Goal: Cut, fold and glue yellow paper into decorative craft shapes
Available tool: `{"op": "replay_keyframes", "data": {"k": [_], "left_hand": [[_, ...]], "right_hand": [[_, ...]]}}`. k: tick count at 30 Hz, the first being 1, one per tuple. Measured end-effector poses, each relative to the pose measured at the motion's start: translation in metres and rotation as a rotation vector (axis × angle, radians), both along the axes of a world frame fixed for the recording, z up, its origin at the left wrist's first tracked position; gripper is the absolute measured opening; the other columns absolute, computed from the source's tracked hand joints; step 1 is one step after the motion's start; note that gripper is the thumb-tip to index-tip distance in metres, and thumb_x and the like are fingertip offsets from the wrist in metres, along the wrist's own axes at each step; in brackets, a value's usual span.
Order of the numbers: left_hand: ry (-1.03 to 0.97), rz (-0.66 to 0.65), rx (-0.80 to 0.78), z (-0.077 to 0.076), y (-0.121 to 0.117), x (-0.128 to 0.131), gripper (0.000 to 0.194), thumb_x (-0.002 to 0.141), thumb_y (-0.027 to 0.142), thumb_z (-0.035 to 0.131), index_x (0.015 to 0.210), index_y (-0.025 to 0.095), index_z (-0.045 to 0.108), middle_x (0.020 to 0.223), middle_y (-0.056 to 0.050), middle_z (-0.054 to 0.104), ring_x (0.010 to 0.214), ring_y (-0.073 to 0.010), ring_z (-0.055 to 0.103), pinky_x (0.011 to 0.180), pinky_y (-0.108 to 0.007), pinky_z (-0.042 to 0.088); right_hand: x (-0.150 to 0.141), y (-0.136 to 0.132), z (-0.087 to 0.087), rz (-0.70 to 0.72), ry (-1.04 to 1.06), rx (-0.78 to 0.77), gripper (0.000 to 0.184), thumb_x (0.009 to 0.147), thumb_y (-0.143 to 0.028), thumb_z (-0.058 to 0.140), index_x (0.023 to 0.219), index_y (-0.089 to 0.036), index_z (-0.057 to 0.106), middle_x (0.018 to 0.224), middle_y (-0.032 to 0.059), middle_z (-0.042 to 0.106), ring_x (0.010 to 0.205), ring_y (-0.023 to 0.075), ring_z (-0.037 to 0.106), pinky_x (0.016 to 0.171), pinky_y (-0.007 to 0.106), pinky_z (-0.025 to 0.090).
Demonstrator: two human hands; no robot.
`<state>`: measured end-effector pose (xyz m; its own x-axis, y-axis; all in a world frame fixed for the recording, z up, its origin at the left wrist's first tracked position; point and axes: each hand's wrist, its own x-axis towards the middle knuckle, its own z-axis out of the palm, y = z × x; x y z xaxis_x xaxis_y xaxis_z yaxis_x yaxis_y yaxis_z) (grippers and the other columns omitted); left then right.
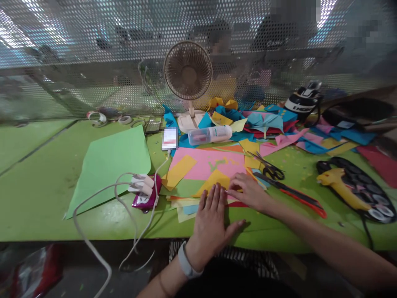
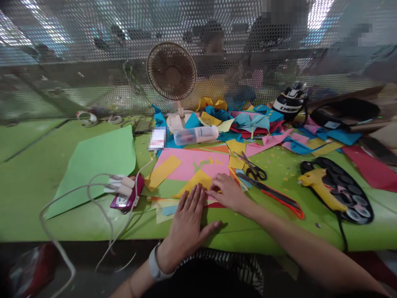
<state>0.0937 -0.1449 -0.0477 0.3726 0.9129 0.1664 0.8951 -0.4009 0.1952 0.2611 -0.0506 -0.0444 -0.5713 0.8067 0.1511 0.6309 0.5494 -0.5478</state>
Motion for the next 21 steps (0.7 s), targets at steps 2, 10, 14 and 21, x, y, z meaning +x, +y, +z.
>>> {"op": "replay_keyframes", "data": {"k": [2, 10, 14, 21], "left_hand": [[-0.016, -0.007, 0.016, 0.000, 0.000, 0.000, 0.081, 0.083, 0.066, 0.030, 0.143, 0.013, 0.017, 0.151, -0.012, 0.020, 0.139, -0.0248, 0.014, 0.112, -0.047, 0.017], [0.005, -0.019, 0.060, -0.003, 0.003, -0.001, 0.081, 0.082, 0.065, 0.034, 0.142, 0.012, 0.021, 0.148, -0.014, 0.026, 0.138, -0.0272, 0.017, 0.111, -0.047, 0.020], [0.024, -0.030, 0.071, -0.004, 0.004, -0.002, 0.082, 0.083, 0.065, 0.033, 0.142, 0.010, 0.022, 0.148, -0.015, 0.026, 0.138, -0.0277, 0.017, 0.111, -0.046, 0.019], [0.003, -0.043, 0.095, -0.007, 0.006, -0.002, 0.081, 0.083, 0.065, 0.033, 0.142, 0.011, 0.021, 0.147, -0.014, 0.029, 0.137, -0.0277, 0.019, 0.110, -0.050, 0.019]], "right_hand": [[0.000, 0.001, 0.000, 0.007, -0.002, 0.001, 0.020, 0.084, -0.034, 0.059, 0.073, -0.018, 0.061, 0.081, 0.0042, 0.059, 0.079, 0.0178, 0.054, 0.074, 0.032, 0.043], [0.010, 0.001, 0.006, -0.042, -0.060, 0.051, 0.029, 0.086, -0.043, 0.054, 0.073, -0.018, 0.061, 0.080, 0.0044, 0.060, 0.079, 0.0181, 0.055, 0.073, 0.032, 0.041], [0.018, 0.002, 0.009, -0.054, -0.177, 0.100, 0.032, 0.086, -0.046, 0.053, 0.072, -0.018, 0.060, 0.079, 0.0042, 0.060, 0.078, 0.0182, 0.055, 0.073, 0.032, 0.040], [0.042, 0.007, 0.012, -0.153, -0.293, 0.177, 0.038, 0.087, -0.048, 0.049, 0.066, -0.018, 0.058, 0.075, 0.0062, 0.059, 0.078, 0.0219, 0.054, 0.071, 0.034, 0.038]]}}
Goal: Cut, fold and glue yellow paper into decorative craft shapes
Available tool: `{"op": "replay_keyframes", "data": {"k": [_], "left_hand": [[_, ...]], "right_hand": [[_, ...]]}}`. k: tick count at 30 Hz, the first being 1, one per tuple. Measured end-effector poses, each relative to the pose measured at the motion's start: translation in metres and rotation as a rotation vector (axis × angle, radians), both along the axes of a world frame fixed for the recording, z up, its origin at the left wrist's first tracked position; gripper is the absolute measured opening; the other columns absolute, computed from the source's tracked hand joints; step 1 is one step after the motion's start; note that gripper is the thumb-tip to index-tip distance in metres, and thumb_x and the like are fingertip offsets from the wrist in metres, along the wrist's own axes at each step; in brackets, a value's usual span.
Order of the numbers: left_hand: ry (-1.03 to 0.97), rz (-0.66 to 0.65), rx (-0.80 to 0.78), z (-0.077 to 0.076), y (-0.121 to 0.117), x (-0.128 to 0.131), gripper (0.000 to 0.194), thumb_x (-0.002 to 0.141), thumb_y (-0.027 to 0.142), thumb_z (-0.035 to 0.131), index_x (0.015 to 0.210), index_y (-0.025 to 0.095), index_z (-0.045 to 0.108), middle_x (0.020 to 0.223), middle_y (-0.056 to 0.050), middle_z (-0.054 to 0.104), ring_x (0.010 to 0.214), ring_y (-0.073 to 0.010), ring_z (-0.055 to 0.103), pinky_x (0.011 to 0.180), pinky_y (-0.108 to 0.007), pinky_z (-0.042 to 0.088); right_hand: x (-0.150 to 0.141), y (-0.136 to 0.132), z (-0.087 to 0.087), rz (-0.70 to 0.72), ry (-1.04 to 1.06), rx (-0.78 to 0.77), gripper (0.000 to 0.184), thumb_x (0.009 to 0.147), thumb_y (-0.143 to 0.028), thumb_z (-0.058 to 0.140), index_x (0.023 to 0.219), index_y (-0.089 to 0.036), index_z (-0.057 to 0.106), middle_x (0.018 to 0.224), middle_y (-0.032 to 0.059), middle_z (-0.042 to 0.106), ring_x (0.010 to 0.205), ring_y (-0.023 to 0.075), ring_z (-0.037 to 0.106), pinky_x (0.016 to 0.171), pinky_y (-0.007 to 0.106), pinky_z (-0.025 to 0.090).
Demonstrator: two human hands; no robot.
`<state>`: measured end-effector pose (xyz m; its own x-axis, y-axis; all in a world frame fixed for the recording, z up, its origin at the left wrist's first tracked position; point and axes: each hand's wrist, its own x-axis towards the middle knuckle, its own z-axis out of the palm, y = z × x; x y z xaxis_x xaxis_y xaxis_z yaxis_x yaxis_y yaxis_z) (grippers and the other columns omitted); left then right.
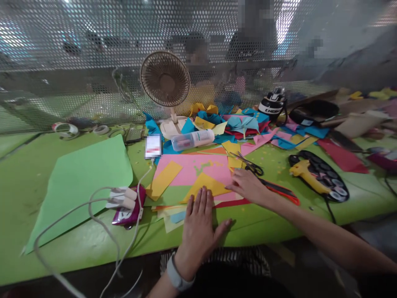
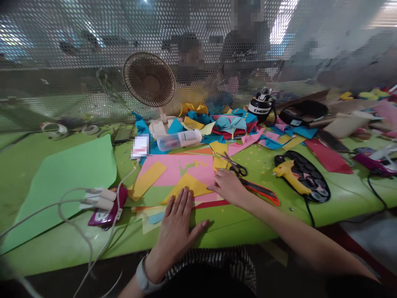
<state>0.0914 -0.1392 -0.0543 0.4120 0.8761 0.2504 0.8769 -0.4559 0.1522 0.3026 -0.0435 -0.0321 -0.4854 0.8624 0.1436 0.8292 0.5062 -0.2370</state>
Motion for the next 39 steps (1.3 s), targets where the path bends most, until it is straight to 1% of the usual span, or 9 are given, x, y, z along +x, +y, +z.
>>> {"op": "replay_keyframes", "data": {"k": [2, 4, 6, 8, 10, 14, 19, 30, 39], "left_hand": [[-0.007, -0.002, 0.010, -0.001, 0.001, 0.000, 0.081, 0.083, 0.065, 0.034, 0.142, 0.012, 0.021, 0.147, -0.014, 0.030, 0.137, -0.0280, 0.019, 0.110, -0.050, 0.020], [-0.003, -0.005, 0.013, -0.001, 0.001, -0.001, 0.081, 0.083, 0.064, 0.035, 0.142, 0.010, 0.022, 0.147, -0.015, 0.029, 0.137, -0.0282, 0.019, 0.110, -0.050, 0.020], [0.008, -0.012, 0.013, -0.002, 0.001, -0.002, 0.080, 0.082, 0.063, 0.037, 0.141, 0.010, 0.025, 0.147, -0.016, 0.029, 0.137, -0.0287, 0.019, 0.110, -0.050, 0.020], [0.017, -0.018, 0.018, -0.003, 0.001, -0.002, 0.077, 0.082, 0.059, 0.039, 0.140, 0.010, 0.027, 0.146, -0.015, 0.031, 0.137, -0.0292, 0.019, 0.110, -0.050, 0.020], [0.027, -0.020, 0.020, -0.005, 0.001, -0.003, 0.075, 0.082, 0.054, 0.043, 0.141, 0.010, 0.026, 0.146, -0.015, 0.031, 0.137, -0.0289, 0.019, 0.110, -0.050, 0.019], [0.038, -0.021, 0.016, -0.005, 0.001, -0.002, 0.076, 0.078, 0.044, 0.047, 0.140, 0.006, 0.026, 0.147, -0.016, 0.029, 0.137, -0.0283, 0.017, 0.111, -0.048, 0.017], [0.036, -0.013, -0.025, -0.003, 0.000, -0.001, 0.075, 0.076, 0.040, 0.046, 0.140, 0.005, 0.028, 0.147, -0.016, 0.029, 0.138, -0.0281, 0.017, 0.112, -0.048, 0.015], [-0.013, 0.006, -0.111, 0.004, -0.003, 0.001, 0.077, 0.079, 0.049, 0.040, 0.142, 0.007, 0.024, 0.150, -0.012, 0.021, 0.139, -0.0275, 0.012, 0.113, -0.046, 0.010], [-0.008, -0.060, -0.142, 0.013, -0.001, -0.013, 0.080, 0.080, 0.053, 0.042, 0.143, 0.008, 0.021, 0.150, -0.014, 0.020, 0.138, -0.0261, 0.014, 0.112, -0.046, 0.012]], "right_hand": [[0.000, -0.006, 0.005, -0.070, 0.004, 0.068, 0.038, 0.090, -0.046, 0.045, 0.070, -0.018, 0.060, 0.077, 0.0078, 0.060, 0.081, 0.0235, 0.055, 0.074, 0.037, 0.038], [-0.009, -0.018, 0.009, -0.110, 0.037, 0.178, 0.035, 0.092, -0.042, 0.041, 0.084, -0.017, 0.064, 0.090, 0.0104, 0.064, 0.092, 0.0256, 0.055, 0.083, 0.040, 0.038], [-0.025, -0.033, 0.009, -0.007, 0.075, 0.242, 0.035, 0.093, -0.039, 0.040, 0.108, -0.015, 0.061, 0.114, 0.0124, 0.060, 0.111, 0.0261, 0.050, 0.095, 0.041, 0.035], [-0.042, -0.046, 0.004, 0.177, 0.062, 0.205, 0.052, 0.091, -0.045, 0.040, 0.129, -0.010, 0.047, 0.134, 0.0145, 0.047, 0.126, 0.0263, 0.038, 0.104, 0.042, 0.030], [-0.054, -0.055, -0.003, 0.273, 0.027, 0.130, 0.070, 0.088, -0.056, 0.037, 0.137, -0.006, 0.036, 0.141, 0.0167, 0.038, 0.132, 0.0270, 0.031, 0.108, 0.043, 0.026], [-0.055, -0.058, -0.011, 0.275, -0.027, 0.025, 0.081, 0.086, -0.064, 0.030, 0.139, -0.002, 0.031, 0.144, 0.0191, 0.031, 0.135, 0.0277, 0.024, 0.112, 0.046, 0.019], [-0.049, -0.057, -0.012, 0.269, -0.038, 0.044, 0.085, 0.084, -0.066, 0.032, 0.137, 0.001, 0.034, 0.144, 0.0210, 0.029, 0.136, 0.0283, 0.022, 0.112, 0.047, 0.017], [-0.049, -0.061, -0.017, 0.268, -0.033, 0.104, 0.081, 0.083, -0.064, 0.037, 0.136, -0.002, 0.038, 0.142, 0.0202, 0.033, 0.135, 0.0302, 0.023, 0.110, 0.050, 0.019], [-0.044, -0.061, -0.017, 0.287, -0.094, 0.091, 0.087, 0.082, -0.066, 0.036, 0.139, 0.000, 0.031, 0.145, 0.0220, 0.028, 0.136, 0.0314, 0.020, 0.109, 0.051, 0.019]]}}
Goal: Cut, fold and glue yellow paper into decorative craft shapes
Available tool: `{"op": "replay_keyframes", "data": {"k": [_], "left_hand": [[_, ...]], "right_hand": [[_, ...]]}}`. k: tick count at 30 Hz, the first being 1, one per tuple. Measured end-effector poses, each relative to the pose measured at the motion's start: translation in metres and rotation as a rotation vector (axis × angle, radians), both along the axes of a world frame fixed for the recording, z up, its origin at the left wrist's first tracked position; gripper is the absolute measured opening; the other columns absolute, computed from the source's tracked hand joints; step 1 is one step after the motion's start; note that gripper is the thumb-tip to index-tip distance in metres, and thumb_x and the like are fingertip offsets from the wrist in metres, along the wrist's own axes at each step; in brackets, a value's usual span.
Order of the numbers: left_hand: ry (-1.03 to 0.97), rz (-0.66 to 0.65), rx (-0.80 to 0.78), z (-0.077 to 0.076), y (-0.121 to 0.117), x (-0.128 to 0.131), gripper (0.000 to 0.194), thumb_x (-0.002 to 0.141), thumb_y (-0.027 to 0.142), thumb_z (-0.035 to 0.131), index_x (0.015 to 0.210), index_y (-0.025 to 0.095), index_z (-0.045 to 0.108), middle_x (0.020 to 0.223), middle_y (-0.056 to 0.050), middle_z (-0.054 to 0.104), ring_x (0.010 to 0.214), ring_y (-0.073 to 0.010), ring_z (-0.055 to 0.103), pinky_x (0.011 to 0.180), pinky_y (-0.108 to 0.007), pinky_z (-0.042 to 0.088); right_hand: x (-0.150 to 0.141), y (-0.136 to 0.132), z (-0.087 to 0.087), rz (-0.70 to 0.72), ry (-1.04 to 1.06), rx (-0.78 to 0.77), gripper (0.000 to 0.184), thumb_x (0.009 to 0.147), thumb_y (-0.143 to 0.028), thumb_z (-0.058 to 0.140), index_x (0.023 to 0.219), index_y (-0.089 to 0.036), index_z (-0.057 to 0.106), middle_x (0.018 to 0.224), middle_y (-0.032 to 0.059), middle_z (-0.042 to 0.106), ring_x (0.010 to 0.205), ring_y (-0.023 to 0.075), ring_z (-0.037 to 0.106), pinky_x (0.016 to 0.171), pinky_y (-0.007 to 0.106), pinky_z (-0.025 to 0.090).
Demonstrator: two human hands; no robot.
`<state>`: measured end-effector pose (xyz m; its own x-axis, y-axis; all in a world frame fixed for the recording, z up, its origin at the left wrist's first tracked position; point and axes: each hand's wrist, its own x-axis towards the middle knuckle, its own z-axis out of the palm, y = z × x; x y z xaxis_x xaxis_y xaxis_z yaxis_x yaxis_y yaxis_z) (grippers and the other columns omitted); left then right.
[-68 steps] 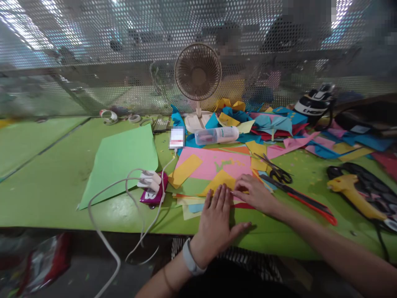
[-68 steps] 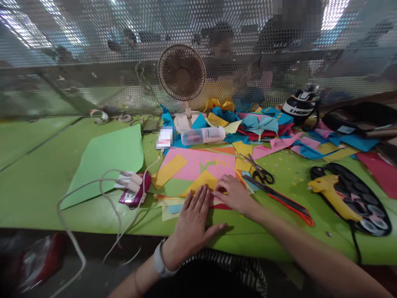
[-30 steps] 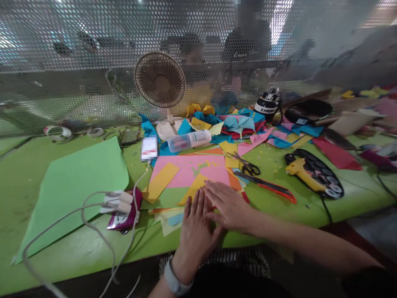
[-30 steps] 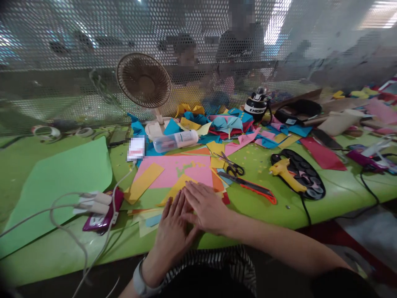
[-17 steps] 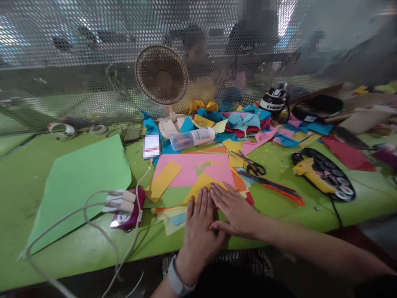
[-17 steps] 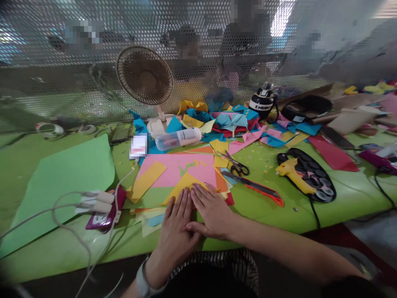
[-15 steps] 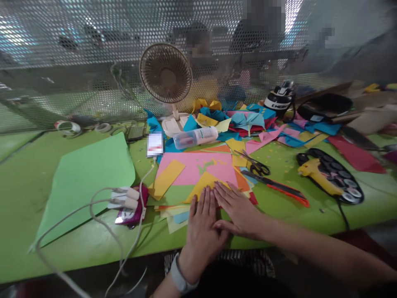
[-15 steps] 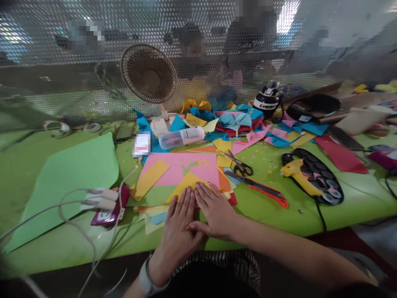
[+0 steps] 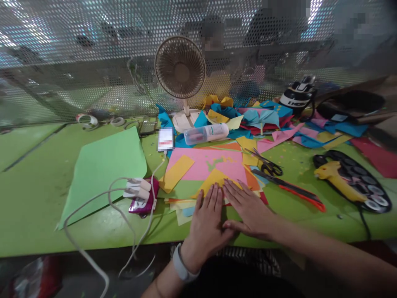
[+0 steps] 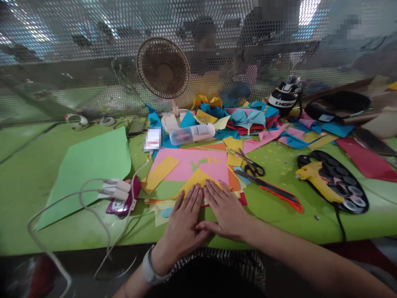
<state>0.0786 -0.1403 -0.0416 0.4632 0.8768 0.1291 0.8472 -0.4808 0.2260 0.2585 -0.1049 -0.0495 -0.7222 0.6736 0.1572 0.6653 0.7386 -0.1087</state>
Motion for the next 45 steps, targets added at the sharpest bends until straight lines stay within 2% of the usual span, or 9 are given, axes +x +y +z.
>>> {"op": "replay_keyframes", "data": {"k": [6, 11, 15, 20, 25, 30, 35, 40, 45], "left_hand": [[0.046, 0.054, 0.031, -0.001, -0.006, -0.021, 0.091, 0.077, 0.070, 0.037, 0.142, 0.008, 0.021, 0.149, -0.016, 0.024, 0.138, -0.0290, 0.017, 0.110, -0.050, 0.016], [0.095, 0.117, 0.102, -0.005, -0.013, -0.031, 0.093, 0.077, 0.071, 0.036, 0.142, 0.005, 0.021, 0.147, -0.018, 0.027, 0.136, -0.0312, 0.023, 0.109, -0.052, 0.018], [0.110, 0.114, 0.138, -0.007, -0.013, -0.031, 0.093, 0.077, 0.070, 0.037, 0.141, 0.005, 0.023, 0.147, -0.018, 0.028, 0.135, -0.0311, 0.023, 0.109, -0.050, 0.018], [0.136, 0.091, 0.169, -0.011, -0.011, -0.032, 0.084, 0.080, 0.062, 0.039, 0.141, 0.006, 0.025, 0.146, -0.018, 0.029, 0.135, -0.0306, 0.025, 0.108, -0.051, 0.016], [0.153, 0.107, 0.182, -0.010, -0.012, -0.038, 0.086, 0.080, 0.065, 0.037, 0.141, 0.006, 0.025, 0.145, -0.019, 0.030, 0.133, -0.0319, 0.029, 0.107, -0.056, 0.013], [0.165, 0.151, 0.192, -0.006, -0.017, -0.046, 0.089, 0.078, 0.069, 0.036, 0.141, 0.007, 0.026, 0.145, -0.020, 0.030, 0.132, -0.0326, 0.030, 0.108, -0.057, 0.006], [0.179, 0.180, 0.198, -0.007, -0.021, -0.053, 0.088, 0.078, 0.069, 0.037, 0.139, 0.006, 0.030, 0.144, -0.019, 0.032, 0.132, -0.0323, 0.031, 0.109, -0.056, 0.005], [0.192, 0.165, 0.208, 0.001, -0.019, -0.066, 0.081, 0.078, 0.067, 0.040, 0.136, 0.010, 0.036, 0.141, -0.019, 0.039, 0.129, -0.0325, 0.036, 0.108, -0.057, 0.013], [0.146, 0.164, 0.295, 0.024, -0.002, -0.060, 0.062, 0.084, 0.053, 0.046, 0.131, 0.013, 0.043, 0.139, -0.016, 0.042, 0.127, -0.0316, 0.038, 0.104, -0.054, 0.026]], "right_hand": [[0.028, -0.001, -0.007, -0.098, -0.063, 0.038, 0.089, 0.082, -0.067, 0.034, 0.139, 0.001, 0.028, 0.146, 0.0229, 0.023, 0.136, 0.0326, 0.017, 0.108, 0.052, 0.019], [0.043, -0.002, -0.004, -0.174, -0.093, 0.061, 0.087, 0.084, -0.067, 0.032, 0.139, 0.000, 0.030, 0.144, 0.0224, 0.030, 0.136, 0.0319, 0.020, 0.108, 0.051, 0.019], [0.019, -0.001, 0.016, -0.190, -0.059, 0.060, 0.086, 0.085, -0.066, 0.028, 0.138, 0.001, 0.029, 0.145, 0.0229, 0.027, 0.137, 0.0307, 0.016, 0.109, 0.051, 0.015], [-0.028, 0.003, 0.025, 0.069, 0.002, -0.089, 0.080, 0.088, -0.063, 0.024, 0.141, -0.004, 0.025, 0.148, 0.0165, 0.021, 0.138, 0.0242, 0.013, 0.112, 0.045, 0.012], [-0.016, 0.004, 0.017, 0.059, -0.012, -0.186, 0.081, 0.087, -0.065, 0.025, 0.142, -0.005, 0.024, 0.148, 0.0167, 0.023, 0.138, 0.0244, 0.016, 0.112, 0.046, 0.011], [0.028, -0.002, 0.009, -0.104, -0.052, -0.101, 0.079, 0.087, -0.063, 0.028, 0.141, -0.006, 0.028, 0.147, 0.0174, 0.023, 0.137, 0.0269, 0.018, 0.110, 0.048, 0.017], [0.051, -0.007, 0.001, -0.154, -0.062, 0.012, 0.077, 0.088, -0.061, 0.031, 0.142, -0.007, 0.025, 0.146, 0.0174, 0.028, 0.136, 0.0269, 0.023, 0.109, 0.048, 0.021], [0.046, -0.003, 0.011, -0.159, -0.037, 0.110, 0.071, 0.088, -0.059, 0.035, 0.133, -0.004, 0.042, 0.136, 0.0197, 0.044, 0.128, 0.0282, 0.038, 0.106, 0.047, 0.028], [0.024, 0.015, 0.020, -0.042, 0.137, 0.237, 0.029, 0.093, -0.033, 0.045, 0.107, -0.016, 0.062, 0.118, 0.0107, 0.061, 0.109, 0.0226, 0.053, 0.098, 0.040, 0.037]]}}
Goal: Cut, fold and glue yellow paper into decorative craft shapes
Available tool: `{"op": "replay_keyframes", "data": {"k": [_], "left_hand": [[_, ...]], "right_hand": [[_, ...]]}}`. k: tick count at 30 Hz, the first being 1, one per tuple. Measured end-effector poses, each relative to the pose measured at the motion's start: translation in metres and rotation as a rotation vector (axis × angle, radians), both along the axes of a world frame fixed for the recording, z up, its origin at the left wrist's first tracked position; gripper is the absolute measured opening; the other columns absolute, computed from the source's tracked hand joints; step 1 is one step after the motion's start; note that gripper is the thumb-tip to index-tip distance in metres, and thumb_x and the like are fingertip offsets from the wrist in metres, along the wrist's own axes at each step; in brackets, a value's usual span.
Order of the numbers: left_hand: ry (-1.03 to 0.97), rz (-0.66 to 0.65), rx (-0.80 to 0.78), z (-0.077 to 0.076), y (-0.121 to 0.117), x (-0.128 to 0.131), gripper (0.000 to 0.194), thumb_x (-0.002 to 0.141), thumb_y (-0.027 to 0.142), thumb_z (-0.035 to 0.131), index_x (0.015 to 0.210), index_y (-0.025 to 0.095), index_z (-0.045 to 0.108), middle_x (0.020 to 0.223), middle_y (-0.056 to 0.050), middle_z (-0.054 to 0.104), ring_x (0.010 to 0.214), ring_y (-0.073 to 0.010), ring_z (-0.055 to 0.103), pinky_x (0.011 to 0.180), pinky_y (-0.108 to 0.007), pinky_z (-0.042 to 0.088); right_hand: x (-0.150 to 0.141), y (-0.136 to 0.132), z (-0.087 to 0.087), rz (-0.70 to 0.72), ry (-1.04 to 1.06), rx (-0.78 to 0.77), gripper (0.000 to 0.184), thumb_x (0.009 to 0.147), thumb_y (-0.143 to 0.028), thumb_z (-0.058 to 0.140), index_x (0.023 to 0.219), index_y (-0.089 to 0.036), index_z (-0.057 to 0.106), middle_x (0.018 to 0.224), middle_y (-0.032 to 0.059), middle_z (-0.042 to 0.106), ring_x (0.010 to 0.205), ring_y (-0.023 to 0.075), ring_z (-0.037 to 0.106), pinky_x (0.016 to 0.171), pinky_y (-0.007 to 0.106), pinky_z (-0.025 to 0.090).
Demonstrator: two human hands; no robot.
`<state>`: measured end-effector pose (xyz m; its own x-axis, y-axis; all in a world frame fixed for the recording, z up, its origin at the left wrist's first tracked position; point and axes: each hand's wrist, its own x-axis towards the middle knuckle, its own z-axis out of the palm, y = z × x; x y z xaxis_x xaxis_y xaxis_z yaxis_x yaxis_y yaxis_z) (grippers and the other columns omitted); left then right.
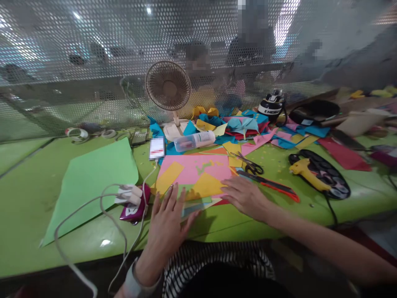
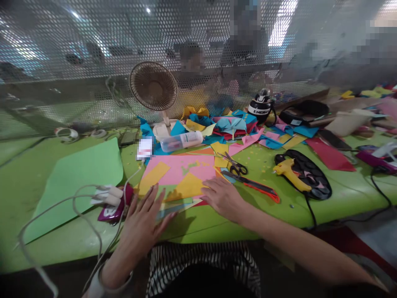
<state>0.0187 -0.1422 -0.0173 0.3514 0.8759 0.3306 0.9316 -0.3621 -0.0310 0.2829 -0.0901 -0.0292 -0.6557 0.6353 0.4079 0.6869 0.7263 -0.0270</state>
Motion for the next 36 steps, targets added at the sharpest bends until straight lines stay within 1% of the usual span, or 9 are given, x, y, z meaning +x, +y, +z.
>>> {"op": "replay_keyframes", "data": {"k": [2, 4, 7, 10, 13, 19, 24, 28, 36], "left_hand": [[-0.024, -0.094, -0.037, 0.004, 0.010, 0.007, 0.039, 0.089, 0.039, 0.046, 0.121, 0.018, 0.053, 0.132, -0.012, 0.052, 0.119, -0.0274, 0.048, 0.097, -0.045, 0.039], [-0.048, -0.178, -0.106, 0.004, 0.019, 0.014, 0.028, 0.090, 0.027, 0.046, 0.114, 0.020, 0.057, 0.125, -0.008, 0.058, 0.110, -0.0240, 0.054, 0.091, -0.040, 0.044], [-0.066, -0.258, -0.152, 0.001, 0.029, 0.018, 0.024, 0.089, 0.019, 0.045, 0.110, 0.021, 0.058, 0.116, -0.007, 0.061, 0.104, -0.0216, 0.056, 0.088, -0.037, 0.046], [-0.069, -0.293, -0.205, -0.001, 0.035, 0.019, 0.022, 0.090, 0.016, 0.044, 0.107, 0.020, 0.058, 0.103, -0.006, 0.064, 0.097, -0.0197, 0.057, 0.085, -0.035, 0.046], [-0.083, -0.292, -0.242, 0.000, 0.039, 0.019, 0.020, 0.090, 0.017, 0.043, 0.104, 0.019, 0.058, 0.098, -0.006, 0.063, 0.094, -0.0197, 0.057, 0.083, -0.034, 0.047], [-0.125, -0.267, -0.265, 0.002, 0.048, 0.021, 0.020, 0.092, 0.022, 0.040, 0.092, 0.018, 0.059, 0.091, -0.006, 0.062, 0.088, -0.0190, 0.057, 0.077, -0.032, 0.047], [-0.120, -0.249, -0.232, -0.003, 0.053, 0.019, 0.021, 0.093, 0.024, 0.039, 0.089, 0.018, 0.059, 0.086, -0.006, 0.061, 0.085, -0.0189, 0.057, 0.075, -0.032, 0.046], [-0.119, -0.210, -0.225, -0.008, 0.056, 0.019, 0.021, 0.093, 0.024, 0.041, 0.087, 0.017, 0.059, 0.085, -0.006, 0.061, 0.083, -0.0193, 0.056, 0.075, -0.033, 0.044], [-0.279, -0.129, -0.367, -0.001, 0.066, 0.017, 0.014, 0.088, 0.027, 0.049, 0.085, 0.019, 0.060, 0.084, -0.003, 0.064, 0.079, -0.0185, 0.058, 0.070, -0.031, 0.044]], "right_hand": [[-0.008, 0.009, -0.001, 0.077, -0.056, -0.008, 0.019, 0.092, -0.024, 0.046, 0.097, -0.018, 0.064, 0.105, 0.0078, 0.064, 0.097, 0.0201, 0.056, 0.086, 0.034, 0.043], [-0.014, 0.015, -0.004, 0.120, -0.154, -0.019, 0.014, 0.090, -0.020, 0.049, 0.091, -0.017, 0.063, 0.095, 0.0070, 0.063, 0.088, 0.0194, 0.056, 0.077, 0.032, 0.044], [-0.017, 0.020, -0.006, 0.153, -0.227, -0.003, 0.010, 0.088, -0.014, 0.051, 0.088, -0.014, 0.062, 0.086, 0.0071, 0.061, 0.083, 0.0197, 0.054, 0.072, 0.031, 0.043], [-0.017, 0.020, -0.008, 0.184, -0.251, 0.021, 0.012, 0.088, -0.012, 0.049, 0.089, -0.012, 0.061, 0.084, 0.0080, 0.059, 0.082, 0.0208, 0.052, 0.073, 0.032, 0.042], [-0.017, 0.020, -0.010, 0.187, -0.257, 0.033, 0.016, 0.090, -0.012, 0.045, 0.091, -0.011, 0.061, 0.085, 0.0089, 0.058, 0.083, 0.0218, 0.051, 0.075, 0.034, 0.041], [-0.018, 0.019, -0.012, 0.136, -0.232, 0.023, 0.020, 0.090, -0.008, 0.040, 0.095, -0.011, 0.060, 0.087, 0.0100, 0.056, 0.087, 0.0234, 0.049, 0.075, 0.035, 0.040], [-0.018, 0.019, -0.015, 0.063, -0.188, -0.009, 0.020, 0.091, -0.009, 0.039, 0.093, -0.010, 0.059, 0.087, 0.0103, 0.056, 0.083, 0.0228, 0.048, 0.073, 0.035, 0.039], [-0.019, 0.020, -0.019, 0.002, -0.139, -0.043, 0.020, 0.092, -0.014, 0.039, 0.088, -0.013, 0.059, 0.087, 0.0086, 0.056, 0.080, 0.0213, 0.048, 0.071, 0.034, 0.037], [-0.020, 0.029, -0.024, -0.115, 0.017, -0.150, 0.015, 0.092, -0.024, 0.046, 0.087, -0.016, 0.058, 0.084, 0.0057, 0.060, 0.081, 0.0200, 0.052, 0.074, 0.032, 0.038]]}}
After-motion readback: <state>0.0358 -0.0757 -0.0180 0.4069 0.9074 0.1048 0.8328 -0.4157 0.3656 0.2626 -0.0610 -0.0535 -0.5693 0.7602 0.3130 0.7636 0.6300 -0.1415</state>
